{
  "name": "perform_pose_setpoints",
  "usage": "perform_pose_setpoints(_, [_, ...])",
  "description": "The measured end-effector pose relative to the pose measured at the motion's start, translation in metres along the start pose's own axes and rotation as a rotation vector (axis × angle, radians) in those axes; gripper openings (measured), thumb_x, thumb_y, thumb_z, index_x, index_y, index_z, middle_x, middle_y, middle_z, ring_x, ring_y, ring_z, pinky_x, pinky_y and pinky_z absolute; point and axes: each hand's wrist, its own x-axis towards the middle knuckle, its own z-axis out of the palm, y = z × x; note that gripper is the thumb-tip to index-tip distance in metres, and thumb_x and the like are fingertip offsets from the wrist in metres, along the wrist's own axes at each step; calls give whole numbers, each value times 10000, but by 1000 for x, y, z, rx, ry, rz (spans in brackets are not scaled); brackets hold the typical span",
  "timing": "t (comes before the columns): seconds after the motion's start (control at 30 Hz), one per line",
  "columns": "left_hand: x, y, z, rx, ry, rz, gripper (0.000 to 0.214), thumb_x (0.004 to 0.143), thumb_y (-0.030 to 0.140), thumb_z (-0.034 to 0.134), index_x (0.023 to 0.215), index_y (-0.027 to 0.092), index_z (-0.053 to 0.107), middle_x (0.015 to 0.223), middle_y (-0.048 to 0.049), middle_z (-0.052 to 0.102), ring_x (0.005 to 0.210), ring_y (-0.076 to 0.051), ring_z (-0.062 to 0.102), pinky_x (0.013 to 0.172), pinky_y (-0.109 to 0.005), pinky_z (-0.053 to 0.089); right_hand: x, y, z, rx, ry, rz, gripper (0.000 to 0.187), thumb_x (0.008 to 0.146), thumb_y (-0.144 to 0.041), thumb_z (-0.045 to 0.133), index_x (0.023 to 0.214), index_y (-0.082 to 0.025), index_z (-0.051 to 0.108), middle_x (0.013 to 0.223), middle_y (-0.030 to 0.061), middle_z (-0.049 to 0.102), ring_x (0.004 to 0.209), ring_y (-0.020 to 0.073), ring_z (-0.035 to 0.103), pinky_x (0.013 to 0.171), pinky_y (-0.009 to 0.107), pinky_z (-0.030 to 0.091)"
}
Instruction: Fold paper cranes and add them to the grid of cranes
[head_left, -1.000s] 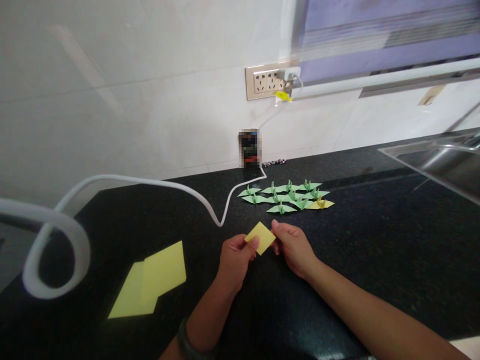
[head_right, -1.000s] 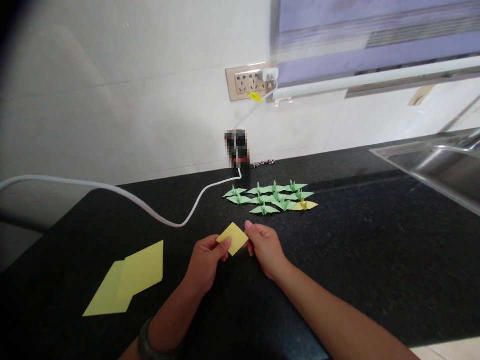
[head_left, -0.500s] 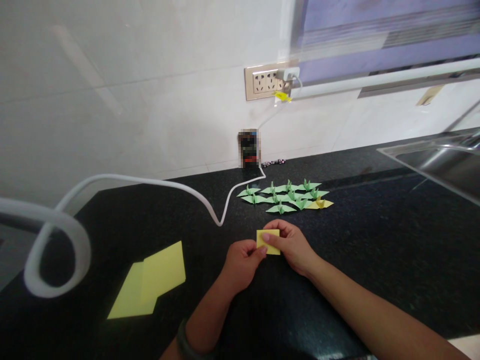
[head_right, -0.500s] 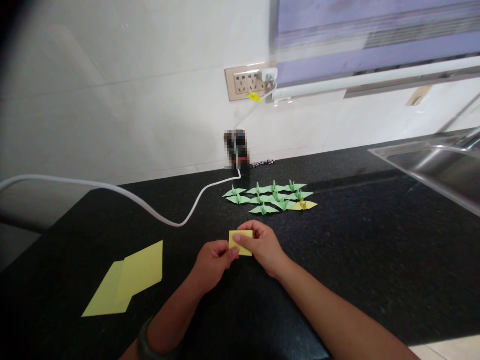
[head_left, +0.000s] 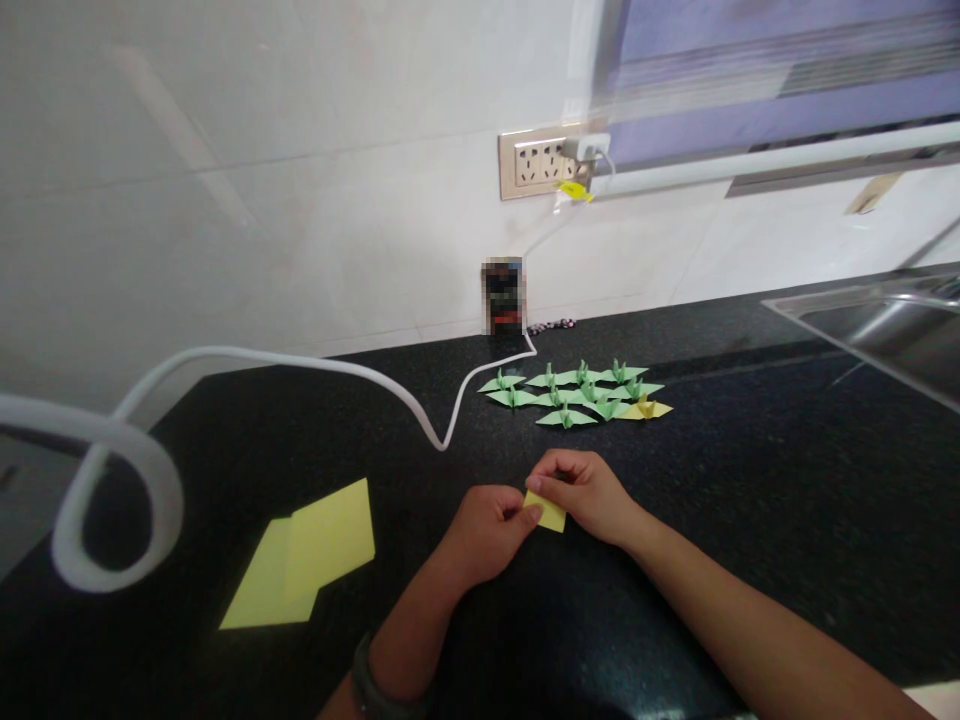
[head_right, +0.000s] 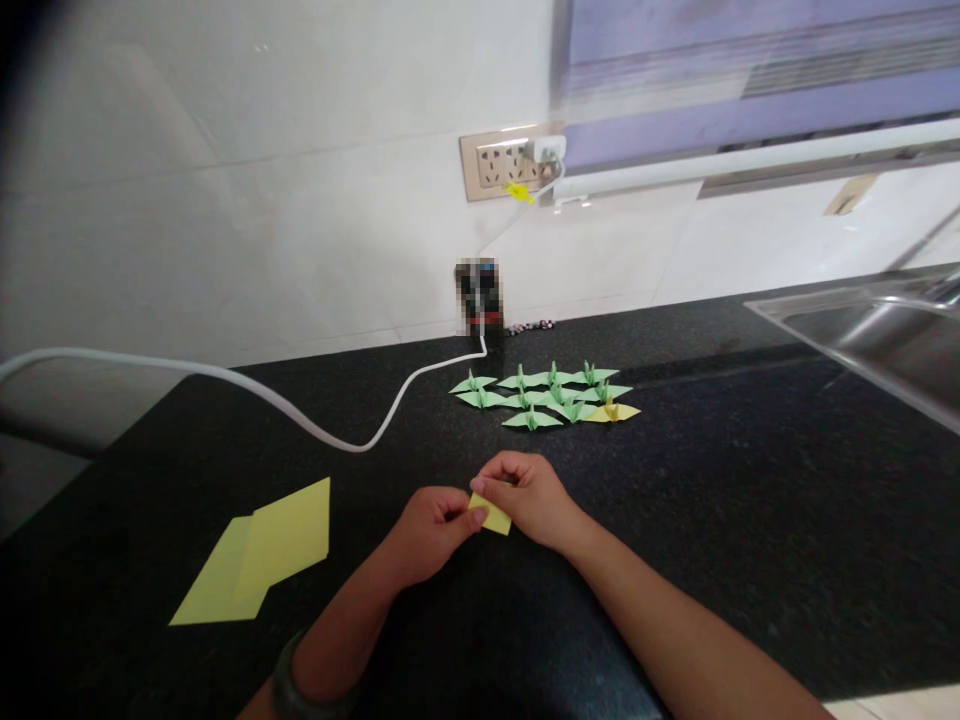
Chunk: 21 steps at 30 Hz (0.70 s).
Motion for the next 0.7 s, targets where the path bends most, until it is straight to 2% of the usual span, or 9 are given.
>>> perform_pose_setpoints(0.1, [0, 1, -2, -7, -16, 3, 320, 694, 366, 499, 455, 153, 496, 443, 43, 356, 444, -81, 305, 426, -216, 202, -1, 0, 0, 42, 43, 8, 203, 686, -342, 584, 627, -147, 578, 538, -27, 502, 478, 73, 422, 452, 199, 331])
perform_pose_setpoints(0.2, [2, 1, -3, -27, -8, -19, 317, 711, 376, 484, 495, 150, 537, 444, 34, 409, 443, -85, 349, 431, -214, 232, 2, 0, -2, 104, 72, 34, 198, 714, -347, 554, 737, -155, 599, 597, -18, 540, 501, 75, 451, 476, 201, 354])
perform_pose_setpoints(0.3, [4, 0, -4, -90, 34, -37, 316, 714, 393, 490, 551, 139, 582, 476, 10, 493, 463, -94, 424, 454, -211, 293, 5, 0, -6, 104, 46, 9, 189, 689, -312, 591, 809, -167, 585, 668, -8, 566, 550, 88, 487, 507, 210, 381])
perform_pose_setpoints(0.4, [6, 1, -4, -307, 56, -109, 332, 720, 423, 487, 666, 123, 617, 569, -35, 586, 531, -121, 528, 519, -224, 382, 5, 1, -8, 0, 67, -80, 143, 697, -293, 586, 756, -162, 587, 663, -2, 567, 583, 104, 502, 541, 228, 402])
perform_pose_setpoints(0.53, [7, 2, -4, -686, -20, -271, 377, 735, 442, 474, 843, 101, 594, 716, -96, 636, 582, -150, 602, 516, -233, 438, 4, 4, -7, -111, 133, -156, 151, 721, -290, 559, 806, -176, 608, 721, 20, 603, 638, 132, 535, 582, 254, 432])
perform_pose_setpoints(0.7, [6, 4, -4, -858, -83, -324, 295, 723, 353, 544, 900, 120, 581, 847, -102, 634, 645, -148, 627, 468, -167, 435, 4, 8, -7, -195, 201, -221, 168, 740, -285, 534, 850, -185, 613, 777, 36, 619, 663, 144, 551, 582, 261, 449])
